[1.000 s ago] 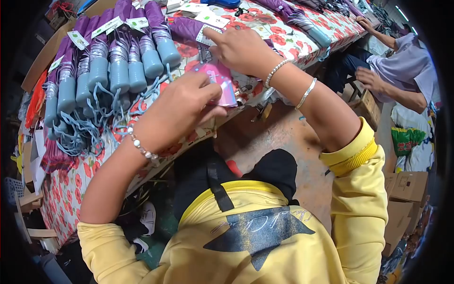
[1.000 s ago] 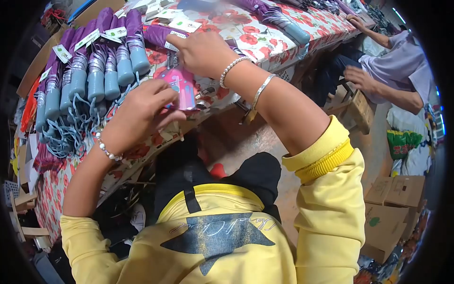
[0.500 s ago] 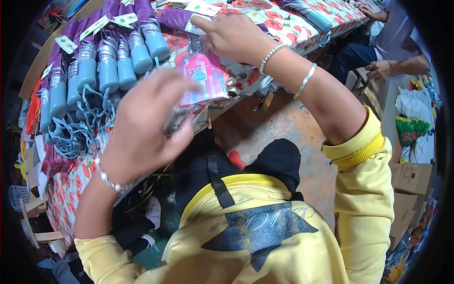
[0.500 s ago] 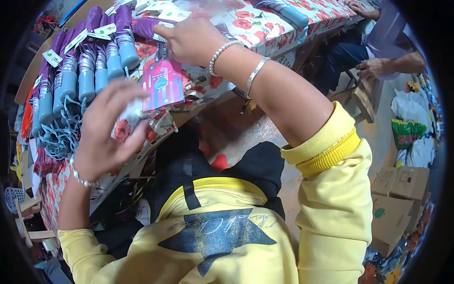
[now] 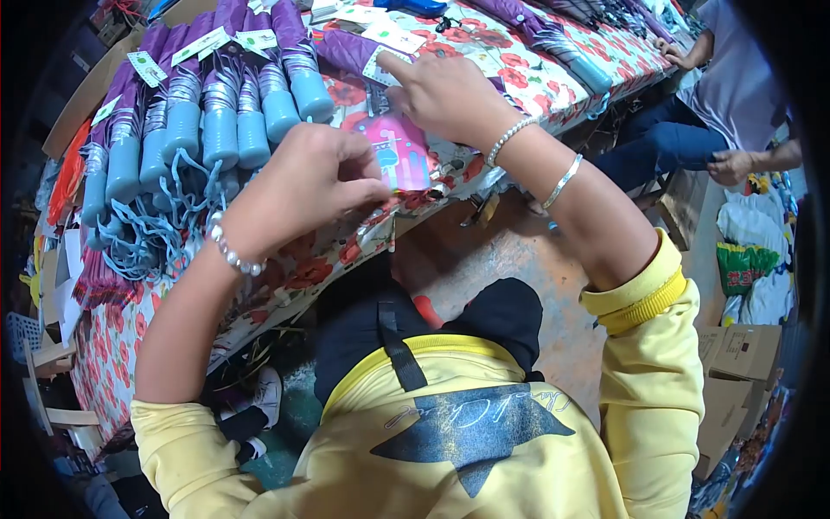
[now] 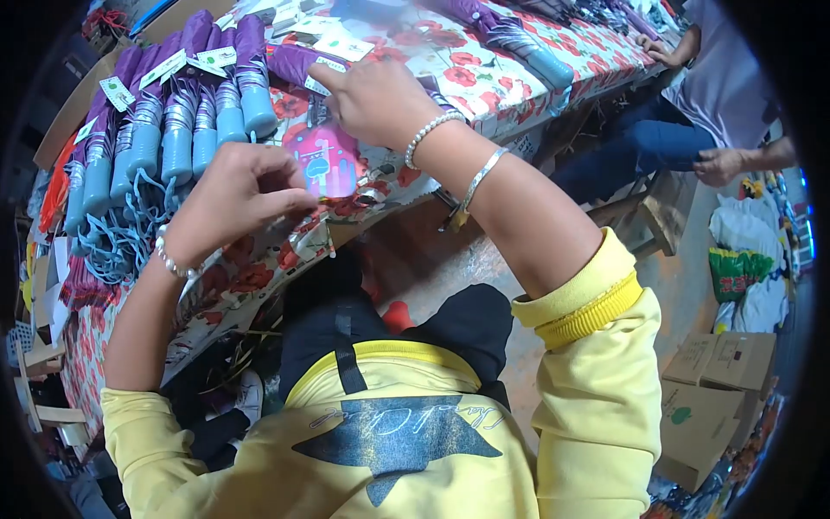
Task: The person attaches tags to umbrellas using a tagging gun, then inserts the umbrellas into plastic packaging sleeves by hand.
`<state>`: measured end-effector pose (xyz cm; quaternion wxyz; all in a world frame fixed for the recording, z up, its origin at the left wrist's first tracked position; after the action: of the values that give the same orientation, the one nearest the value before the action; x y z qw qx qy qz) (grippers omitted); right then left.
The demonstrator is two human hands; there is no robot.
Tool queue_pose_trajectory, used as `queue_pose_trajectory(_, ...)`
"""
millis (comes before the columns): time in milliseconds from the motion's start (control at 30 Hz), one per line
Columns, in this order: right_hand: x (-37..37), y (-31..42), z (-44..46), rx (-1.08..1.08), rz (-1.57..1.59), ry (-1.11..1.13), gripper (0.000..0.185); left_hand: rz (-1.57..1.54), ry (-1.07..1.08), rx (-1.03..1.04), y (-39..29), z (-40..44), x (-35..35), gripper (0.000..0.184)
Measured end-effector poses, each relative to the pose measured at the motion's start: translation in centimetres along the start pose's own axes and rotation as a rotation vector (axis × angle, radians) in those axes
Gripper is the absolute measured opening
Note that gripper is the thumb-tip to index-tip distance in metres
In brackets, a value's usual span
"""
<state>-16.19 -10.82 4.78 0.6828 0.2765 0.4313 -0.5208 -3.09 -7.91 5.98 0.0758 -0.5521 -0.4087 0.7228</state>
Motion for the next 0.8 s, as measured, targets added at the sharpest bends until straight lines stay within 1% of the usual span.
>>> queue_pose_trajectory(100, -0.2, 0.0, 0.0, 0.035, 0.028, 0.012, 0.031, -0.459, 0.158, -0.287, 2.7, 0.9, 1.4, 0.017)
queue_pose_trajectory(167, -0.3, -0.1, -0.1, 0.021, 0.046, -0.041, 0.031, -0.530, 0.208, -0.282, 3.5, 1.1, 1.1, 0.016)
queue_pose_trajectory(200, -0.4, -0.1, 0.0, 0.029, 0.056, -0.030, 0.031, -0.563, 0.236, -0.278, 3.7, 1.2, 0.9, 0.016)
queue_pose_trajectory(233, -0.4, -0.1, 0.0, 0.038, 0.067, -0.018, 0.031, -0.524, 0.257, -0.242, 3.4, 1.2, 0.7, 0.017)
queue_pose_trajectory(333, -0.4, -0.6, 0.1, 0.076, 0.102, 0.044, 0.034, -0.588, 0.252, -0.271, 3.2, 1.2, 0.7, 0.017)
queue_pose_trajectory(367, -0.3, -0.9, 0.0, 0.090, 0.128, 0.050, 0.036, -0.526, 0.242, -0.271, 3.2, 1.3, 1.0, 0.017)
queue_pose_trajectory(400, -0.5, -1.3, -0.1, 0.103, 0.153, 0.057, 0.038, -0.338, 0.147, -0.271, 2.5, 1.2, 1.0, 0.014)
queue_pose_trajectory(433, -0.9, -1.7, -0.1, 0.177, 0.178, 0.109, 0.041, -0.122, 0.031, -0.070, 0.9, 1.2, 0.6, 0.012)
queue_pose_trajectory(467, -1.6, -2.4, -0.5, 0.265, 0.335, 0.123, 0.041, 0.092, -0.084, 0.130, -0.5, 1.0, 0.7, 0.011)
queue_pose_trajectory(500, -3.1, -2.6, -1.3, 0.353, 0.492, 0.139, 0.042, 0.185, -0.187, 0.219, -1.1, 0.7, 1.1, 0.009)
queue_pose_trajectory(533, -3.9, -2.9, -2.4, 0.439, 0.650, 0.158, 0.042, 0.185, -0.234, 0.250, -1.5, 0.7, 1.3, 0.009)
queue_pose_trajectory(567, -4.5, -3.8, -3.5, 0.394, 0.740, -0.029, 0.044, 0.181, -0.283, 0.279, -1.9, 0.7, 1.5, 0.009)
queue_pose_trajectory(633, -8.9, -2.0, -6.7, 0.477, 1.072, -0.046, 0.047, 0.191, -0.344, 0.306, -1.4, 0.9, 1.8, 0.009)
queue_pose_trajectory(700, -11.0, -0.7, -10.5, 0.514, 1.100, -0.105, 0.050, 0.066, -0.261, 0.125, -1.2, 1.8, 1.8, 0.010)
queue_pose_trajectory(733, -11.5, 0.3, -12.4, 0.478, 1.132, -0.115, 0.051, 0.003, -0.216, 0.038, -1.0, 2.2, 2.0, 0.012)
queue_pose_trajectory(767, -11.3, 1.4, -14.1, 0.429, 1.132, -0.068, 0.052, -0.071, -0.205, 0.028, -0.8, 2.7, 2.3, 0.011)
queue_pose_trajectory(800, -10.4, 2.3, -16.0, 0.400, 1.058, -0.010, 0.051, -0.117, -0.266, 0.183, -1.3, 2.8, 2.2, 0.011)
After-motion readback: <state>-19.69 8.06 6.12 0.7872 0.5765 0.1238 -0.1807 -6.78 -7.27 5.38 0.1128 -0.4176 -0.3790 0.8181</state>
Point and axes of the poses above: each hand's wrist, its own z-axis towards the middle knuckle, its own x-axis out of the palm, y = z × x, the point moved 7 cm from there along z, towards the middle knuckle, and after that the axes turned 5 degrees about -z, right-handed, at the moved point
